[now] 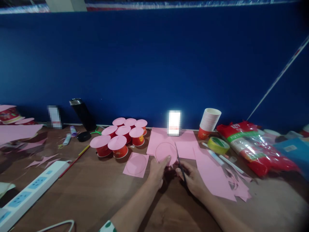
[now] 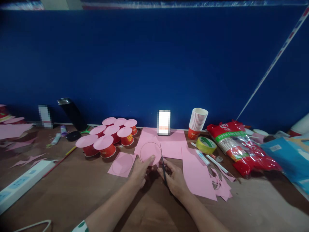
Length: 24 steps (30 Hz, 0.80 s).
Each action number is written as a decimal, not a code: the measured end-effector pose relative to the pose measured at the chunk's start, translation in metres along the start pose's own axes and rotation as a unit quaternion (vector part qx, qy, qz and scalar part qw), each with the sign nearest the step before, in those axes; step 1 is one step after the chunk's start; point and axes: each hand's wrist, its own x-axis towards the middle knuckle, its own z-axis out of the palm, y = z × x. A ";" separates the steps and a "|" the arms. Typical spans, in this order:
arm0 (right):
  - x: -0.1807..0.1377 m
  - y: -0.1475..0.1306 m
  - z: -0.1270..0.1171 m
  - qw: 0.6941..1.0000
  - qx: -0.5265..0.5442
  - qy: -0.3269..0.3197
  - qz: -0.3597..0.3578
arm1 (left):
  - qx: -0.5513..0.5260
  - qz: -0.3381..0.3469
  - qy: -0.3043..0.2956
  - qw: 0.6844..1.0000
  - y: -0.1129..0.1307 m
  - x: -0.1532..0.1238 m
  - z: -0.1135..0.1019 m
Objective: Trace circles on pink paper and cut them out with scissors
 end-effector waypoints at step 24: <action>0.001 0.000 0.000 1.000 0.019 -0.006 -0.007 | 0.047 0.027 -0.011 0.998 -0.002 0.001 -0.002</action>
